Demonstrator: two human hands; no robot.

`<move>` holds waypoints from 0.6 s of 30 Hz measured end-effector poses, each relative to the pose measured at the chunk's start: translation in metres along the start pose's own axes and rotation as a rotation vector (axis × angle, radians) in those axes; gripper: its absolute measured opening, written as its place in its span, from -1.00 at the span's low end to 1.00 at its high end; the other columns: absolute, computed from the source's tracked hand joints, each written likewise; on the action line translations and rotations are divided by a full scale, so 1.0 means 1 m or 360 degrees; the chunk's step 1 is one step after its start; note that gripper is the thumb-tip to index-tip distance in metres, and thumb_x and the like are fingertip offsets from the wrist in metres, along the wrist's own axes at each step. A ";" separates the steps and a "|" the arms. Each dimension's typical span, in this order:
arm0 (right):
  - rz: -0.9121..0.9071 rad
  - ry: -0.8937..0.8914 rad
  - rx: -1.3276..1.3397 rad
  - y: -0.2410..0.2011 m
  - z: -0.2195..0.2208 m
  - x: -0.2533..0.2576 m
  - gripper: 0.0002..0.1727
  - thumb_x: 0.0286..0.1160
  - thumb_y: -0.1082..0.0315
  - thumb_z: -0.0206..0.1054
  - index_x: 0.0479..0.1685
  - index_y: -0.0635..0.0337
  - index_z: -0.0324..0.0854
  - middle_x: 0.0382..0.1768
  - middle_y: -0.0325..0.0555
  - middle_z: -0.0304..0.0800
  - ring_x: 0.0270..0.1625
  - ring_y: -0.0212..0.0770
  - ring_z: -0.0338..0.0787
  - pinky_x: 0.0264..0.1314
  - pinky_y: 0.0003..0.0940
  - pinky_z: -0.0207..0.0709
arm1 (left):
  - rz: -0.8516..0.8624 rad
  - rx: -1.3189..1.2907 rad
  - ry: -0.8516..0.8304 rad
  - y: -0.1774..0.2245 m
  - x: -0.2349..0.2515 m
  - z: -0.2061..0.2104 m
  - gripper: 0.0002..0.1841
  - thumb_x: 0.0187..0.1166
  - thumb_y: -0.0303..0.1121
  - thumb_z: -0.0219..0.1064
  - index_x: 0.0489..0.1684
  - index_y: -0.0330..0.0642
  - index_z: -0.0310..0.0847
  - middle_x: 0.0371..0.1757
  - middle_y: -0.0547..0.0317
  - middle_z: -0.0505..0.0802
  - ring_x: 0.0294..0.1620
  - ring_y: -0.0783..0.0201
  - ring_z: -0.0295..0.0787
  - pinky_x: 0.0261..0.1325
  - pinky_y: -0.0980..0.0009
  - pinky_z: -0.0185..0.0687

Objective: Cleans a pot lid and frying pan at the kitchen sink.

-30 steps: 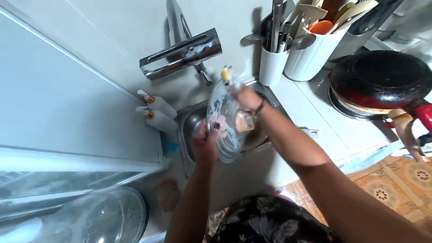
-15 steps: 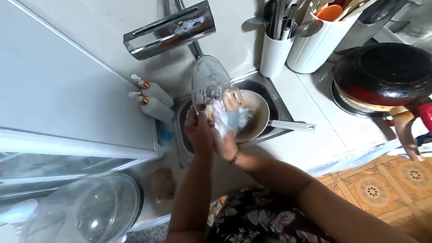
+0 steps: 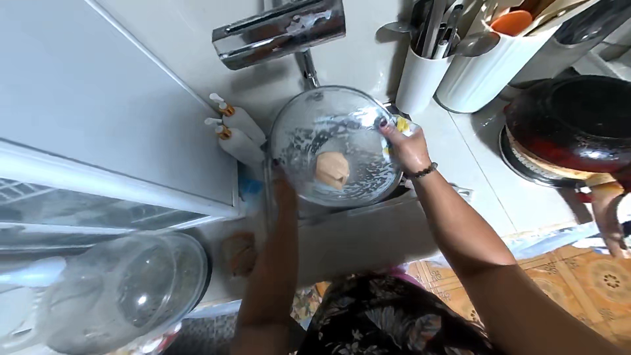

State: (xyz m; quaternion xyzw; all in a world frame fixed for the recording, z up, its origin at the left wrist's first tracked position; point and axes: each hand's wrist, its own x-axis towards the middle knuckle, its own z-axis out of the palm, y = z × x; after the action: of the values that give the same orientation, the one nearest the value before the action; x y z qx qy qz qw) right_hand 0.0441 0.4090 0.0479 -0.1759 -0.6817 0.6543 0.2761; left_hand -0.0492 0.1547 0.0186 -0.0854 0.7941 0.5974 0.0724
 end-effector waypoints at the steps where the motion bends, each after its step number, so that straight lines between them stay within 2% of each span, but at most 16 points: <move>1: -0.0224 -0.0068 -0.0090 -0.011 0.001 -0.008 -0.72 0.48 0.21 0.47 -0.01 0.21 0.74 -0.28 -0.33 0.85 -0.28 -0.54 0.78 -0.09 -0.50 0.73 | -0.0061 -0.0054 -0.0182 0.004 0.000 0.006 -0.30 0.90 0.08 -0.31 0.78 -0.34 0.11 0.67 -0.33 0.42 0.64 -0.12 0.39 0.62 -0.13 0.32; 2: -0.0445 -0.0125 -0.0276 -0.019 0.004 -0.019 -0.64 0.42 0.22 0.52 0.06 0.31 0.75 -0.13 -0.18 0.90 -0.10 -0.45 0.85 0.12 -0.43 0.75 | -0.0138 -0.0173 -0.0338 0.009 -0.004 0.010 -0.23 0.87 0.18 -0.41 0.87 -0.23 -0.06 0.78 -0.30 0.26 0.73 -0.17 0.25 0.64 -0.20 0.26; 3: -0.0666 -0.0174 -0.0513 -0.024 0.010 -0.032 -0.57 0.39 0.18 0.55 0.04 0.39 0.78 -0.06 0.00 0.91 0.01 -0.28 0.87 0.21 -0.26 0.73 | -0.0224 -0.0313 -0.0476 0.018 -0.014 0.012 -0.15 0.77 0.32 -0.55 0.91 -0.09 -0.17 0.83 -0.22 0.20 0.76 -0.18 0.23 0.61 -0.22 0.31; 4: -0.0875 -0.0220 -0.0756 -0.024 0.018 -0.045 -0.57 0.37 0.13 0.55 -0.05 0.40 0.81 -0.08 0.12 0.92 0.00 -0.11 0.90 0.15 -0.09 0.75 | -0.0285 -0.0460 -0.0564 0.027 -0.024 0.013 -0.03 0.63 0.46 -0.65 0.91 -0.03 -0.17 0.80 -0.21 0.26 0.70 -0.19 0.31 0.52 -0.25 0.39; 5: -0.1060 -0.0265 -0.0975 -0.017 0.027 -0.056 -0.59 0.37 0.09 0.54 -0.16 0.34 0.84 -0.15 0.13 0.92 -0.05 -0.02 0.91 0.05 0.00 0.76 | -0.0324 -0.0589 -0.0634 0.028 -0.030 0.010 0.07 0.50 0.57 -0.68 0.89 -0.01 -0.10 0.76 -0.21 0.34 0.66 -0.20 0.37 0.48 -0.28 0.42; 6: -0.1200 -0.0316 -0.1173 -0.002 0.034 -0.065 -0.62 0.37 0.01 0.52 -0.22 0.20 0.87 -0.20 0.03 0.93 -0.07 -0.05 0.91 0.02 -0.01 0.76 | -0.0315 -0.0698 -0.0686 0.021 -0.030 0.006 0.08 0.47 0.62 -0.59 0.84 0.02 0.04 0.67 -0.16 0.46 0.57 -0.15 0.49 0.41 -0.25 0.51; 7: -0.1300 -0.0378 -0.1315 0.020 0.040 -0.071 -0.65 0.36 -0.05 0.51 -0.23 0.05 0.88 -0.23 -0.10 0.93 -0.07 -0.11 0.89 0.02 -0.06 0.75 | -0.0270 -0.0801 -0.0753 0.003 -0.021 0.000 -0.03 0.55 0.58 -0.38 0.72 0.03 0.23 0.53 -0.10 0.62 0.45 -0.08 0.61 0.31 -0.20 0.62; 8: -0.1357 -0.0467 -0.1402 0.042 0.043 -0.075 -0.69 0.37 -0.08 0.49 -0.20 -0.08 0.89 -0.24 -0.19 0.92 -0.06 -0.16 0.87 0.04 -0.10 0.74 | -0.0229 -0.0910 -0.0866 -0.027 -0.002 -0.007 -0.22 0.66 0.39 -0.09 0.61 -0.02 0.38 0.41 -0.06 0.72 0.36 -0.04 0.71 0.28 -0.16 0.70; 9: -0.1360 -0.0583 -0.1432 0.063 0.045 -0.078 -0.69 0.41 -0.10 0.46 -0.08 -0.17 0.89 -0.22 -0.24 0.91 -0.03 -0.19 0.85 0.08 -0.13 0.71 | -0.0236 -0.0942 -0.0916 -0.049 0.011 -0.011 -0.44 0.73 0.12 0.02 0.47 -0.09 0.47 0.28 -0.03 0.79 0.25 0.00 0.76 0.24 -0.09 0.73; 10: -0.1306 -0.0713 -0.1412 0.079 0.044 -0.079 -0.66 0.46 -0.13 0.43 0.04 -0.23 0.88 -0.18 -0.26 0.89 0.02 -0.21 0.82 0.14 -0.14 0.68 | -0.0281 -0.0942 -0.0903 -0.068 0.021 -0.013 -0.55 0.75 -0.05 0.05 0.40 -0.13 0.50 0.21 -0.02 0.81 0.19 0.02 0.78 0.23 -0.07 0.74; 11: -0.1174 -0.0825 -0.1320 0.089 0.042 -0.079 -0.64 0.48 -0.14 0.44 0.07 -0.21 0.88 -0.13 -0.26 0.90 0.08 -0.24 0.82 0.23 -0.16 0.66 | -0.0345 -0.0924 -0.0829 -0.086 0.029 -0.014 -0.59 0.73 -0.15 0.07 0.42 -0.13 0.50 0.18 -0.02 0.82 0.15 0.03 0.80 0.20 -0.06 0.75; 13: -0.0679 -0.0822 -0.0979 0.091 0.032 -0.071 -0.66 0.46 -0.01 0.51 -0.03 0.02 0.88 -0.06 -0.24 0.94 0.12 -0.35 0.85 0.35 -0.23 0.70 | -0.0407 -0.0923 -0.0679 -0.128 0.050 -0.018 -0.53 0.64 -0.34 0.09 0.56 -0.09 0.41 0.24 -0.13 0.80 0.16 -0.08 0.80 0.15 -0.15 0.76; 14: -0.0444 -0.0692 -0.0836 0.089 0.024 -0.062 -0.67 0.48 0.07 0.50 -0.01 0.12 0.86 -0.07 -0.22 0.94 0.07 -0.36 0.87 0.31 -0.23 0.75 | -0.0403 -0.0925 -0.0655 -0.143 0.058 -0.021 -0.51 0.67 -0.38 0.05 0.62 -0.08 0.34 0.32 -0.17 0.78 0.23 -0.14 0.79 0.18 -0.19 0.75; 16: -0.0204 -0.0428 -0.0877 0.091 0.007 -0.033 -0.58 0.65 -0.03 0.32 0.09 0.12 0.80 -0.03 -0.16 0.90 0.06 -0.28 0.86 0.26 -0.10 0.76 | -0.0366 -0.0856 -0.0552 -0.150 0.060 -0.027 -0.53 0.68 -0.42 0.01 0.59 -0.16 0.35 0.34 -0.21 0.78 0.25 -0.18 0.79 0.17 -0.19 0.77; 17: -0.0148 -0.0362 -0.1021 0.091 0.002 -0.020 -0.52 0.73 -0.11 0.18 0.06 0.12 0.78 -0.02 -0.08 0.87 0.05 -0.16 0.84 0.22 0.02 0.71 | -0.0346 -0.0823 -0.0480 -0.149 0.059 -0.031 -0.55 0.68 -0.44 0.02 0.56 -0.20 0.36 0.30 -0.24 0.79 0.21 -0.18 0.80 0.14 -0.19 0.78; 18: -0.0078 -0.0367 -0.1186 0.087 0.000 -0.009 -0.48 0.76 -0.12 0.12 0.10 0.14 0.77 0.09 0.03 0.83 0.14 0.01 0.81 0.27 0.18 0.63 | -0.0333 -0.0805 -0.0421 -0.148 0.059 -0.035 -0.54 0.67 -0.45 0.02 0.56 -0.21 0.36 0.28 -0.25 0.79 0.19 -0.18 0.81 0.12 -0.18 0.78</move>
State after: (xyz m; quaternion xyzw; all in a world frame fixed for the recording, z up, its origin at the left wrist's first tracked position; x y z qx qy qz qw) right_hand 0.0401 0.4106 -0.0398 -0.1731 -0.9031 0.3706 0.1305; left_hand -0.0738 0.0776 -0.1231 -0.1033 0.5908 0.7714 0.2129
